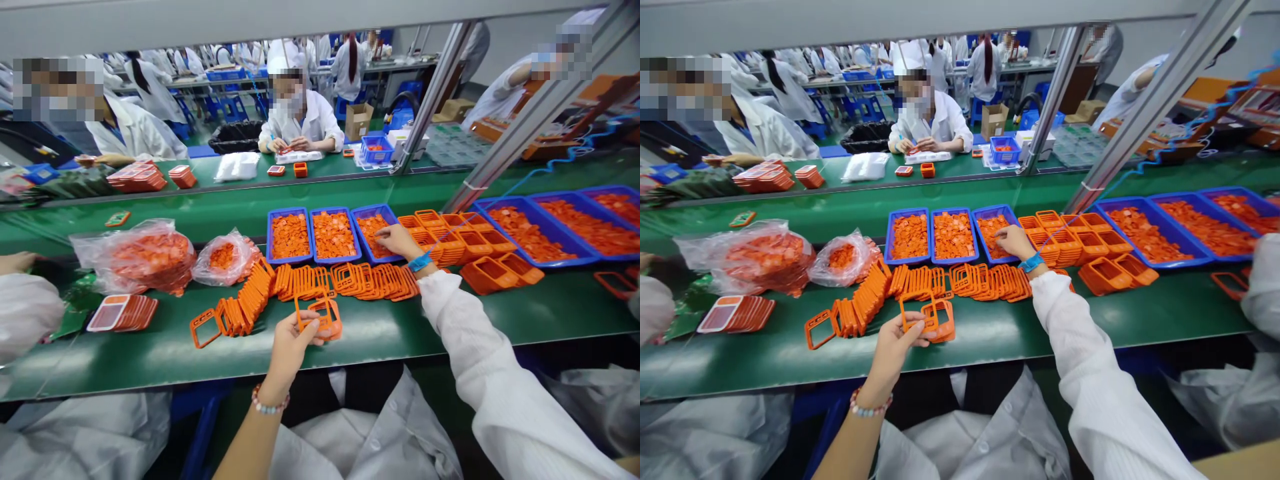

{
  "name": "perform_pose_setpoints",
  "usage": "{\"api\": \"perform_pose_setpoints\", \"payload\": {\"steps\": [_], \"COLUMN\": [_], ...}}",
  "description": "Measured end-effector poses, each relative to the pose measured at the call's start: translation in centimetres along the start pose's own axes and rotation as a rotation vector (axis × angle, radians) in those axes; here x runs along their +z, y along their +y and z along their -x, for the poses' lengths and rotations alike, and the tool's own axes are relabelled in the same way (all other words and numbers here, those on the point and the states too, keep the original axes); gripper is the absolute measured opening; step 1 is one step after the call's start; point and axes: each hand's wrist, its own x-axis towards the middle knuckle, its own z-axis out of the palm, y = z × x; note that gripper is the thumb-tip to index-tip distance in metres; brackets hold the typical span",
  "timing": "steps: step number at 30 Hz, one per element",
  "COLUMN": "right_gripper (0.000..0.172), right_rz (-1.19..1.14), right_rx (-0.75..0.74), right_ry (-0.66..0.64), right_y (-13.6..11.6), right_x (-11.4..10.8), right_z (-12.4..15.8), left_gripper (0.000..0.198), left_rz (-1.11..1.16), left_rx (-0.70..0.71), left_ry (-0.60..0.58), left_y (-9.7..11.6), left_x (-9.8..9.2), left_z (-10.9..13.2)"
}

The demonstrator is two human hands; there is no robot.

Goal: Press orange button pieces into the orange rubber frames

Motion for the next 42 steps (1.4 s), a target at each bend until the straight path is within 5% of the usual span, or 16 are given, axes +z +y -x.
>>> {"api": "perform_pose_setpoints", "payload": {"steps": [6, 9, 13, 20, 23, 27, 33, 38, 42], "right_gripper": [0.020, 0.025, 0.014, 0.020, 0.033, 0.024, 0.025, 0.053, 0.032], "right_rz": [-0.407, -0.824, -0.912, -0.965, -1.052, -1.071, -1.002, -0.716, 0.266], "right_rx": [-0.037, -0.137, -0.214, -0.166, -0.071, -0.020, -0.013, -0.275, -0.304], "right_ry": [-0.011, -0.104, -0.096, 0.115, -0.054, -0.260, -0.299, -0.553, -0.127], "right_y": [-3.9, -6.8, -9.2, -9.1, -9.3, -9.8, -10.2, -10.2, -9.8], "right_x": [-0.1, 1.8, 5.1, 7.2, 6.9, 6.5, 6.7, 5.5, 3.6], "right_z": [6.2, 11.7, 16.6, 17.1, 17.0, 17.0, 17.2, 13.1, 6.5], "left_gripper": [0.061, 0.064, 0.065, 0.060, 0.058, 0.058, 0.050, 0.055, 0.055], "left_rz": [-0.037, -0.032, 0.013, -0.041, -0.091, -0.110, -0.141, -0.029, 0.027], "left_rx": [0.115, 0.145, 0.149, 0.171, 0.210, 0.228, 0.236, 0.152, 0.113], "left_ry": [-0.018, -0.017, -0.036, -0.049, -0.043, -0.068, -0.050, 0.012, 0.058], "left_y": [0.6, 0.9, 1.3, 1.5, 1.6, 1.7, 1.5, 1.4, 1.3], "left_x": [1.2, 2.3, 3.5, 4.2, 4.2, 4.1, 3.2, 1.7, 0.6], "left_z": [-1.8, -2.9, -3.7, -3.3, -2.8, -2.3, -2.1, -1.8, -1.4]}}
